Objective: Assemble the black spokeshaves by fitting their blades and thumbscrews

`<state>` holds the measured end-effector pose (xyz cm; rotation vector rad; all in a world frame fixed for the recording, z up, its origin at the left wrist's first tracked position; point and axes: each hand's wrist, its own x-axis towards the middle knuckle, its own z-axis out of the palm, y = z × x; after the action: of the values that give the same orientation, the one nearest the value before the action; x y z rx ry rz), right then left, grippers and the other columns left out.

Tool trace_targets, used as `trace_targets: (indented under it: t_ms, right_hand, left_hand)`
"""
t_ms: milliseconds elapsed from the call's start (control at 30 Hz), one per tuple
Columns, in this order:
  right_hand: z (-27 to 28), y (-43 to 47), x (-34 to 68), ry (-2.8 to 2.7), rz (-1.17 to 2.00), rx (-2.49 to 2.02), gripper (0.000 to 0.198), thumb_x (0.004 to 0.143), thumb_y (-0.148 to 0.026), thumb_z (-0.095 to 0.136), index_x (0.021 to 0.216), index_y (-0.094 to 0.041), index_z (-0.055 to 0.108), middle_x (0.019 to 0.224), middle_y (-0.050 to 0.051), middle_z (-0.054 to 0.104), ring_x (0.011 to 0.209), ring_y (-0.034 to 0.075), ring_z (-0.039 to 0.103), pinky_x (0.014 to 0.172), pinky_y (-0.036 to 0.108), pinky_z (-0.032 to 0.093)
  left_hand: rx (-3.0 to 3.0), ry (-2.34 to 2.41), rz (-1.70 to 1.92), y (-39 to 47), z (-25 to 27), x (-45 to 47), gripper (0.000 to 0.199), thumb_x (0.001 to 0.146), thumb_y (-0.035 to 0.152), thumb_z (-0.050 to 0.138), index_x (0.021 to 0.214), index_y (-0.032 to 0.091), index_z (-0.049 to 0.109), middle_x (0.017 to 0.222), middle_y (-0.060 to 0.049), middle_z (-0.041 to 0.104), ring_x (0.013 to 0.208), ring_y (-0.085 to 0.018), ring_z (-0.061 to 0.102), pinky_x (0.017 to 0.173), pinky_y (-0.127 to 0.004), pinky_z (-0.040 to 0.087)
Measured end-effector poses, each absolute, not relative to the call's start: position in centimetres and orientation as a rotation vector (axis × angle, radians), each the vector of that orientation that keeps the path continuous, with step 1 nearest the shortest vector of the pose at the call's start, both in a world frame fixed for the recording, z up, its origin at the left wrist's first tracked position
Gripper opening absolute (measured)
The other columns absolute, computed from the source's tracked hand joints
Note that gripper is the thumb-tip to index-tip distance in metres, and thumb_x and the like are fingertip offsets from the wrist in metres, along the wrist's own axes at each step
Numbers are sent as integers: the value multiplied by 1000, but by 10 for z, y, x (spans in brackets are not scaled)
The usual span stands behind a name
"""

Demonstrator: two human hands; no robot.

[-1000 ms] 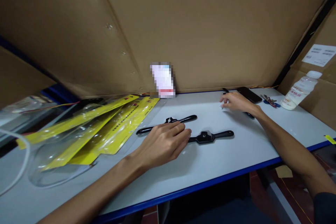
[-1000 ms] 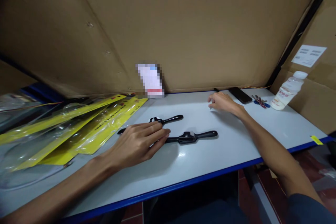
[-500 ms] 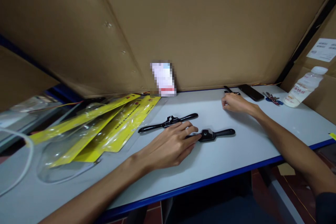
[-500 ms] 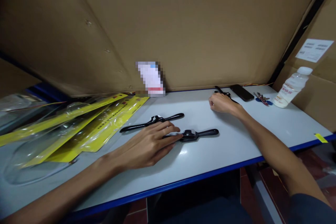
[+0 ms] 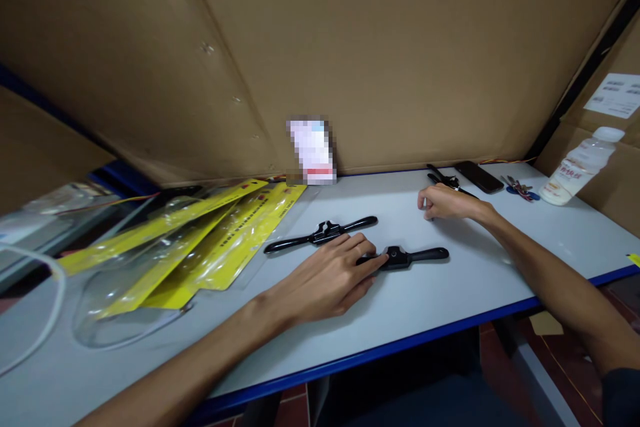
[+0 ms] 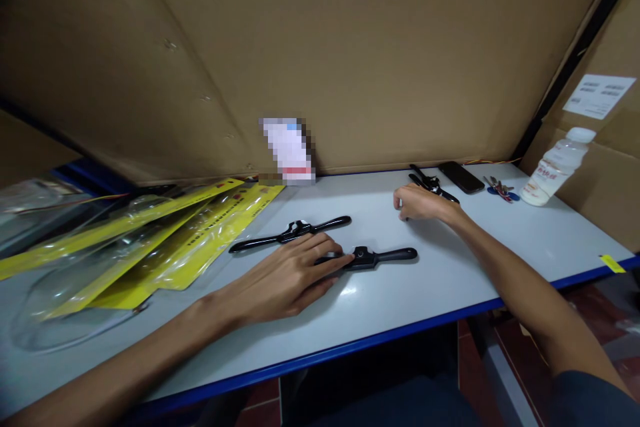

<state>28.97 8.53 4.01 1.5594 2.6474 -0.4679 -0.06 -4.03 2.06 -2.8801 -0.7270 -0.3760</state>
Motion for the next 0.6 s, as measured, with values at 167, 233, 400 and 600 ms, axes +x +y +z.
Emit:
trace_targets:
  t_ms: [167, 233, 400, 600]
  right_hand:
    - [50, 76, 287, 2606, -482, 1543, 25, 74, -11, 72, 99, -18, 72, 86, 5, 73, 83, 20, 66, 64, 26, 41]
    - [53, 71, 287, 2555, -421, 1566, 23, 75, -10, 70, 96, -18, 71, 87, 6, 72, 84, 20, 65, 64, 26, 41]
    - [66, 61, 286, 2362, -381, 1621, 11, 78, -16, 70, 89, -16, 70, 77, 7, 67, 80, 22, 63, 60, 28, 39]
    - [75, 55, 284, 2300, -526, 1578, 7, 81, -23, 70, 80, -16, 68, 54, 1, 59, 63, 19, 61, 58, 28, 39]
  left_hand:
    - [-2878, -724, -385, -41, 21, 0, 31, 99, 21, 49, 126, 16, 65, 106, -11, 68, 98, -25, 62, 85, -43, 55]
    - [-2877, -726, -372, -41, 21, 0, 32, 99, 22, 49, 126, 16, 65, 107, -11, 67, 97, -25, 62, 84, -43, 56]
    - [-2882, -730, -360, -40, 19, 0, 32, 100, 23, 48, 127, 15, 64, 107, -11, 67, 97, -26, 62, 85, -44, 56]
    - [-2886, -728, -352, -41, 19, 1, 33, 100, 23, 48, 128, 15, 63, 107, -10, 66, 97, -25, 61, 86, -43, 55]
